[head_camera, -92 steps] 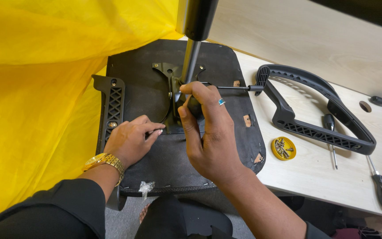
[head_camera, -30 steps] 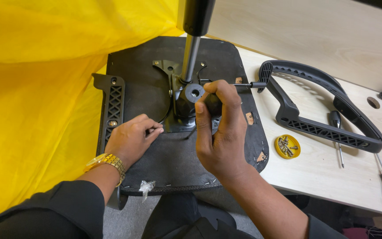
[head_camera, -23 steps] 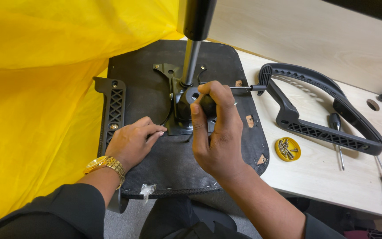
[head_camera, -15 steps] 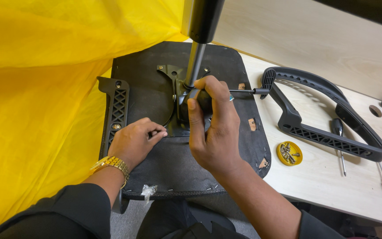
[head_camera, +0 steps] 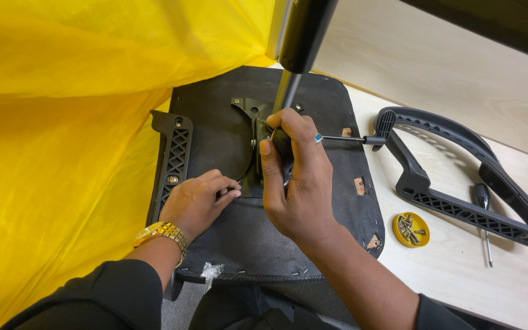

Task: The person attaches the mounting plate and gas lift mechanism to the underside of an office chair seat, threading screws by hand and tightening them with a screwdriver. They pick screws from a yellow lid and work around the seat plate, with armrests and other chair parts laid out on the table.

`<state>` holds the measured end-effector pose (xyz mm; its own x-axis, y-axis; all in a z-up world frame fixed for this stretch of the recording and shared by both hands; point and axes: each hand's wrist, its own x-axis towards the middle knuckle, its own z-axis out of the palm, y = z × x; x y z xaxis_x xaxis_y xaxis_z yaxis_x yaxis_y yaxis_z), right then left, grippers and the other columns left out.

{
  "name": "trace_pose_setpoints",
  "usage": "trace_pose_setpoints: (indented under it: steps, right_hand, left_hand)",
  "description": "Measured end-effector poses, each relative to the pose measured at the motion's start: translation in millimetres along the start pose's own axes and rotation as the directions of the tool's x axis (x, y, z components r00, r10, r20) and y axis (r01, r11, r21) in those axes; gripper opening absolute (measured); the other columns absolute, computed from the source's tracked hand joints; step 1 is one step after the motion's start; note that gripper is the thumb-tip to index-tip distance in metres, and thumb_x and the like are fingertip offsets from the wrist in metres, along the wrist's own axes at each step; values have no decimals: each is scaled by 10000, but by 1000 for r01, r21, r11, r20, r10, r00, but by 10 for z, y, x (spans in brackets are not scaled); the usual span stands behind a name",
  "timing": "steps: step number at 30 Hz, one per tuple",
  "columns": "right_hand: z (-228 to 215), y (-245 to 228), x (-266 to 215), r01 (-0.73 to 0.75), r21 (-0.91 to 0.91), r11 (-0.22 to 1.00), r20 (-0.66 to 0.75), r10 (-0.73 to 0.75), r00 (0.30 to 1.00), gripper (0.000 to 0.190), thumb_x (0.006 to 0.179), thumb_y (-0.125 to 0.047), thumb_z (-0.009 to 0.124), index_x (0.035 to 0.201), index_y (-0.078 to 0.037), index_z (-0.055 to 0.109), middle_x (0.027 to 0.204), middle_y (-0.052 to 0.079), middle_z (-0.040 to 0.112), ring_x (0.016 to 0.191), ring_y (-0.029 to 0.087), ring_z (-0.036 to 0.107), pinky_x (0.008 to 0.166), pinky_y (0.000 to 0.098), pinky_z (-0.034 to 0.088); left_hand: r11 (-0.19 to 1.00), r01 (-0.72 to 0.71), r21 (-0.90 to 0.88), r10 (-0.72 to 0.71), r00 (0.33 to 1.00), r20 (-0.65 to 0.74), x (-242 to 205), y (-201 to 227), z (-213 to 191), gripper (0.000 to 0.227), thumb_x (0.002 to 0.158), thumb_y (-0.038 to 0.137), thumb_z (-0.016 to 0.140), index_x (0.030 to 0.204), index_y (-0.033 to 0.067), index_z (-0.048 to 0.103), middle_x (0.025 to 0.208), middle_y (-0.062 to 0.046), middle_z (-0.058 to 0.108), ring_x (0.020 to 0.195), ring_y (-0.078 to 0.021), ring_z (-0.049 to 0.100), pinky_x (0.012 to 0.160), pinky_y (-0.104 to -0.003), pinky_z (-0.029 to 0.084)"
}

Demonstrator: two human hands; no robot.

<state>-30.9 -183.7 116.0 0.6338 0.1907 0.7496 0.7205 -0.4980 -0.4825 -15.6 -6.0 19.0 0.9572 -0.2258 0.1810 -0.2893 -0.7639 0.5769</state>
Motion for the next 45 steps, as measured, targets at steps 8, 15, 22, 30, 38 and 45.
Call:
trace_pose_setpoints:
  steps: [8,15,22,30,38,45]
  right_hand:
    - [-16,27,-12,-20,18,1000,1,20,1000,290,1073,12,602,1330,-52,483,1033,95,558,798,145,548,722,303,473]
    - [-28,46,-19,12,-1,1000,-21,-12,1000,292,1091,8,584,1352,-49,467,1093,108,569,800,141,553,724,286,477]
    - [-67,20,-90,6,28,1000,-8,-6,1000,294,1095,7,569,1360,-45,452,1015,93,531,792,131,543,713,274,469]
    - [-87,12,-165,2,31,1000,-32,-1,999,301,1098,14,569,1362,-41,435,1028,83,527,780,116,531,688,256,465]
    - [-162,-19,-326,26,49,998,-58,-23,998,280,1132,20,528,1358,-65,384,1019,91,549,799,108,567,726,247,496]
    - [-225,-24,-426,25,34,999,-75,-22,997,288,1134,3,528,1362,-68,368,1018,101,557,785,114,562,705,241,484]
  left_hand:
    - [1000,16,-15,-15,999,31,-1,9,-14,167,893,309,682,1017,235,766,852,13,692,786,-221,715,714,-380,565]
    - [1000,-22,7,22,1000,8,5,-35,25,161,898,328,693,980,205,754,847,10,684,783,-212,716,702,-376,563]
    - [998,60,-5,-60,998,9,-1,23,19,147,884,318,706,989,232,765,824,25,681,760,-193,708,703,-362,569]
    - [997,82,12,-83,994,65,12,36,-42,170,872,309,719,1027,268,772,804,36,664,724,-178,695,685,-353,564]
    - [996,85,-27,-84,995,52,23,-1,-7,166,862,337,746,979,225,783,800,35,669,736,-176,689,695,-335,562]
    - [1000,9,-2,-9,1000,22,-19,-11,-8,181,861,303,731,1018,230,783,823,28,661,742,-197,699,695,-345,565]
